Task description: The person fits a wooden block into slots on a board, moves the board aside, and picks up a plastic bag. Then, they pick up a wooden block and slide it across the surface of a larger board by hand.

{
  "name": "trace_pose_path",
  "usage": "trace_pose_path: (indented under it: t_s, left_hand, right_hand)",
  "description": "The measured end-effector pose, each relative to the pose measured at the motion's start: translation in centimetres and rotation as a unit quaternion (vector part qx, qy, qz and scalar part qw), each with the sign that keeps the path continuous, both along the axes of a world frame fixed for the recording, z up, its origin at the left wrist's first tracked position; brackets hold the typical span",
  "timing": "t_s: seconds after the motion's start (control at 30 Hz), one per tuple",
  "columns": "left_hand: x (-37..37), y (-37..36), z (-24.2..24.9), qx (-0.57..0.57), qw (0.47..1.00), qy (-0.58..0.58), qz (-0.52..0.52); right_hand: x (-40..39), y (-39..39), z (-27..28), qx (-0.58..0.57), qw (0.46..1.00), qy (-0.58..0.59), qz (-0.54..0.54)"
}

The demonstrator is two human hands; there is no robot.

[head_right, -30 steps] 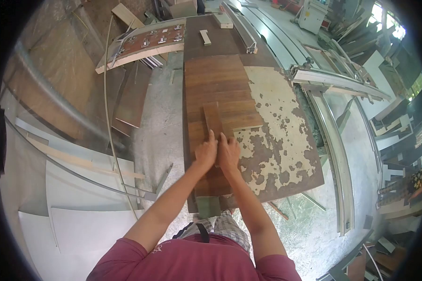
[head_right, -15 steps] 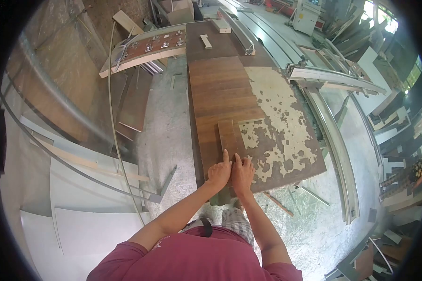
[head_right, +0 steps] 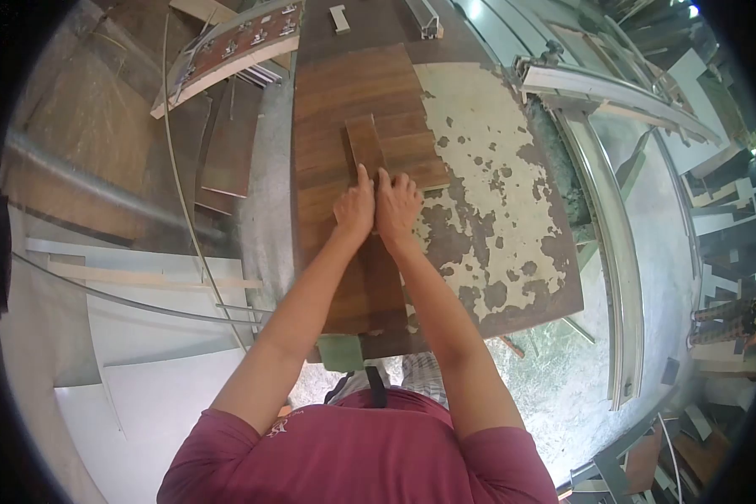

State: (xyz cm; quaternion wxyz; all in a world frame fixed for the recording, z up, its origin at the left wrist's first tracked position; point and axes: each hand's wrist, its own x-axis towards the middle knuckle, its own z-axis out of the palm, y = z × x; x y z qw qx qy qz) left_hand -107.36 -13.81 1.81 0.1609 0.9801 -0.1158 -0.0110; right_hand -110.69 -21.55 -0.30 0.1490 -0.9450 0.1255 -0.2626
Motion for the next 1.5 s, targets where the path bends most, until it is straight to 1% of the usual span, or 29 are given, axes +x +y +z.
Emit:
trace_pose_path:
  t_s: [0.17,0.23,0.4,0.47,0.5,0.57,0.67,0.73,0.8,0.93,0.97,1.03,1.13,1.27,1.37,1.43,1.5]
  left_hand:
    - [6.4,-3.9,1.1,0.018,0.999,0.02,0.03]
    - [7.8,-4.5,0.7,0.003,1.0,0.002,0.022]
    - [8.2,-4.6,0.5,0.006,1.0,0.01,0.029]
    - [7.9,-4.5,0.6,0.009,1.0,0.007,0.021]
    - [7.3,-4.3,0.7,0.007,1.0,0.017,0.019]
    - [5.5,-3.6,0.5,0.002,1.0,0.025,0.014]
    - [1.0,-1.5,0.5,-0.012,0.999,0.029,-0.007]
    - [-3.1,0.6,0.2,-0.018,0.999,0.023,-0.016]
    - [-7.3,2.9,0.2,-0.018,0.999,0.023,-0.026]
    - [-15.1,6.5,0.8,-0.012,0.998,0.043,-0.044]
    - [-16.6,6.8,1.0,-0.01,0.997,0.057,-0.054]
    - [-17.5,6.8,1.1,-0.01,0.995,0.069,-0.065]
    - [-17.2,6.2,0.9,-0.018,0.994,0.066,-0.082]
    - [-14.7,4.6,0.8,-0.024,0.994,0.055,-0.091]
    - [-11.8,2.1,0.4,-0.038,0.994,0.045,-0.088]
    - [-9.5,0.3,0.5,-0.038,0.995,0.042,-0.086]
    - [-7.0,-1.7,0.9,-0.011,0.995,0.048,-0.082]
  right_hand:
    - [7.2,-3.4,-0.5,-0.012,1.0,0.008,-0.012]
    - [8.6,-4.4,0.1,-0.002,1.0,0.023,-0.008]
    - [9.0,-4.2,-0.3,0.02,1.0,0.017,-0.012]
    - [8.3,-4.0,0.1,0.009,0.999,0.04,-0.022]
    - [7.6,-3.8,0.3,0.008,0.999,0.037,-0.027]
    - [5.7,-3.3,0.7,0.015,0.997,0.073,-0.017]
    - [1.3,-1.8,0.7,0.014,0.998,0.069,-0.004]
    - [-2.9,-0.3,0.6,-0.002,0.999,0.033,0.012]
    - [-7.2,1.2,1.2,0.05,0.995,0.075,0.041]
    - [-15.3,3.8,1.6,0.075,0.993,0.083,0.042]
    - [-16.7,4.1,1.5,0.075,0.993,0.081,0.041]
    - [-18.2,4.3,1.4,0.067,0.997,0.033,0.02]
    - [-17.9,4.3,0.7,0.082,0.996,0.035,-0.002]
    - [-15.8,3.0,1.0,0.074,0.996,0.04,-0.022]
    - [-12.9,0.7,0.6,0.063,0.997,0.043,-0.03]
    - [-10.6,-1.0,0.1,0.035,0.998,0.018,-0.044]
    - [-8.1,-2.6,0.0,0.026,0.998,0.021,-0.048]
